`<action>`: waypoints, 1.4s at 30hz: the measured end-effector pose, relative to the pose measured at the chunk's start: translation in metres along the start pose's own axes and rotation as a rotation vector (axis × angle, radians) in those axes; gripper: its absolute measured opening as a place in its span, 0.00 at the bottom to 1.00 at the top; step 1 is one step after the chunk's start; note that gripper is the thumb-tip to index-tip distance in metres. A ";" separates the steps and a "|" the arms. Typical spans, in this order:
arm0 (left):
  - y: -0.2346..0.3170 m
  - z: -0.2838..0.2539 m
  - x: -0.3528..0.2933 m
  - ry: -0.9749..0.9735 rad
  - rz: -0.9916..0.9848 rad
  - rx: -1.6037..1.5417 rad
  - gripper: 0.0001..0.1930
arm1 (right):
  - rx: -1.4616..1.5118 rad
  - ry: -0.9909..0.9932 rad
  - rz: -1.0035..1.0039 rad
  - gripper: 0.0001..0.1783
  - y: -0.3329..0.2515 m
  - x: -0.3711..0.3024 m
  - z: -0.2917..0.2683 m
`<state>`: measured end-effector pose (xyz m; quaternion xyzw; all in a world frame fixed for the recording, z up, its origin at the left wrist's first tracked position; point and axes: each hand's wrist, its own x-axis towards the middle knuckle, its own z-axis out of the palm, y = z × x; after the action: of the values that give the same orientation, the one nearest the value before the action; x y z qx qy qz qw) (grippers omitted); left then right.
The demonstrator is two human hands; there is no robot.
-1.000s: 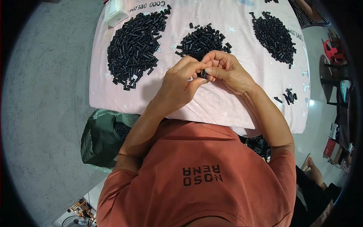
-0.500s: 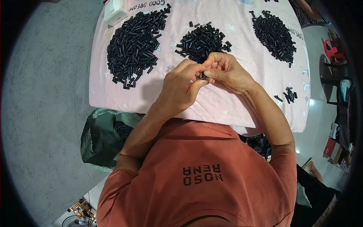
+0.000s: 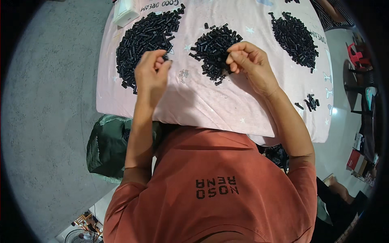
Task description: Assembling small black plastic tubes by inserting silver metallic components into them at a workbench.
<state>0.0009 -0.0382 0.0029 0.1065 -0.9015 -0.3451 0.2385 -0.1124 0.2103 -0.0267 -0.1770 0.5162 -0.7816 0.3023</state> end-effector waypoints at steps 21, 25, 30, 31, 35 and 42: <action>0.029 0.059 -0.015 -0.243 0.154 -0.054 0.07 | -0.082 0.397 -0.241 0.09 0.004 0.006 -0.005; 0.031 0.060 -0.013 -0.322 0.044 -0.029 0.06 | -0.051 0.460 -0.226 0.09 0.009 0.007 -0.009; 0.030 0.058 -0.016 -0.295 0.061 -0.097 0.05 | 0.038 0.447 -0.230 0.10 0.013 0.009 -0.012; 0.030 0.055 -0.016 -0.285 0.058 -0.137 0.04 | 0.078 0.436 -0.240 0.10 0.014 0.009 -0.011; 0.033 0.047 -0.016 -0.265 0.060 -0.199 0.03 | 0.140 0.437 -0.226 0.11 0.016 0.010 -0.010; 0.018 0.043 -0.024 -0.301 -0.074 -0.291 0.05 | 0.051 0.200 -0.148 0.10 0.010 0.006 0.009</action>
<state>-0.0009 0.0082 -0.0212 0.0510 -0.8630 -0.4924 0.1011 -0.1090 0.1969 -0.0329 -0.1279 0.5095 -0.8282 0.1952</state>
